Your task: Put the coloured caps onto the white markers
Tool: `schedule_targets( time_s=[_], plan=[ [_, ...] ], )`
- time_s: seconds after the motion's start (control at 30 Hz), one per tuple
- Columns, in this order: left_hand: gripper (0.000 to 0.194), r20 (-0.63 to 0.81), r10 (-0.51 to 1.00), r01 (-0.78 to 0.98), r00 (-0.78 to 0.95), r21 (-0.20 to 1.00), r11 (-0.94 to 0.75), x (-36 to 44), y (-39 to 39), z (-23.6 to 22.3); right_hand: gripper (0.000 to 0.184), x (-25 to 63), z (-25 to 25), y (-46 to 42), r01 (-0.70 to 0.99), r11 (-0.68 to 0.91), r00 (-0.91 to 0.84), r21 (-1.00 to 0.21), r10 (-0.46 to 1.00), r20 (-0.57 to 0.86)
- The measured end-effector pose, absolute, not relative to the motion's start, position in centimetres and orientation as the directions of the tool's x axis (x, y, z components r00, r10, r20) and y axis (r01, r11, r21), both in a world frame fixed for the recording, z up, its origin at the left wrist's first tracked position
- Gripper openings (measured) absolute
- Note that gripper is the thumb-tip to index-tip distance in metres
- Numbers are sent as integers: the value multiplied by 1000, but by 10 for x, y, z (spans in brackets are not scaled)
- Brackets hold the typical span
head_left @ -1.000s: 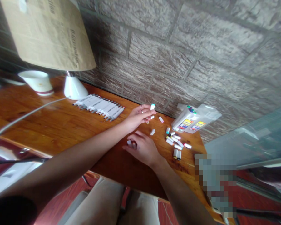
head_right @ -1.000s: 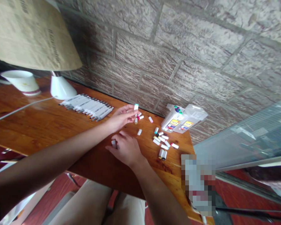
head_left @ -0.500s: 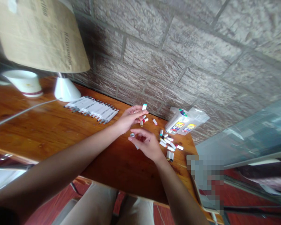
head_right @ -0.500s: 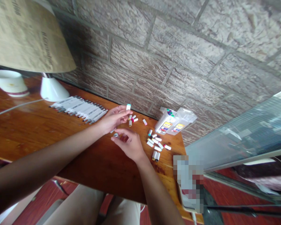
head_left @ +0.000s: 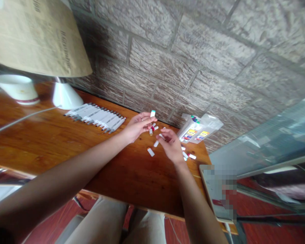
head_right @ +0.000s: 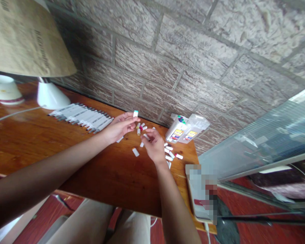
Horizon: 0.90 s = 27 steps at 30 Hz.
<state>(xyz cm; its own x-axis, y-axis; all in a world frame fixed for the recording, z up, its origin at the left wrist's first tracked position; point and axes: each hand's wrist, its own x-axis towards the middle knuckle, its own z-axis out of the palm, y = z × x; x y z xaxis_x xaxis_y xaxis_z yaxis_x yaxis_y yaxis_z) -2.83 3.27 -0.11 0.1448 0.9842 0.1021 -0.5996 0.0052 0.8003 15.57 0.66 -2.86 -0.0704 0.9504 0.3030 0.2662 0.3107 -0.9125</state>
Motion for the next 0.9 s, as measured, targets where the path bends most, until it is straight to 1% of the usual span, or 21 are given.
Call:
schedule_targets(
  time_s=[0.1,0.2,0.27,0.33,0.5,0.7,0.9],
  plan=[
    [48,102,983,-592,150,806,7,-27,32,-1,35,166,-32,13,364,310,-3,-878,944,331],
    [50,99,985,-587,143,809,4,-27,32,-1,24,168,-34,14,506,257,-53,-824,962,267],
    [51,98,985,-577,145,817,4,-27,32,-1,21,167,-35,13,567,249,-79,-785,965,249],
    [51,100,983,-557,151,830,1,-27,32,-1,22,164,-36,11,587,255,-89,-769,964,252],
    [48,114,980,-518,165,855,-13,-26,31,-3,27,160,-32,7,573,295,-104,-765,952,289],
    [48,188,966,-447,180,890,-89,-23,28,-4,30,160,-27,5,685,240,-82,-688,964,254],
    [50,218,940,-342,262,932,-121,-18,24,-8,31,155,-24,0,725,286,-219,-627,958,184]
  ],
)
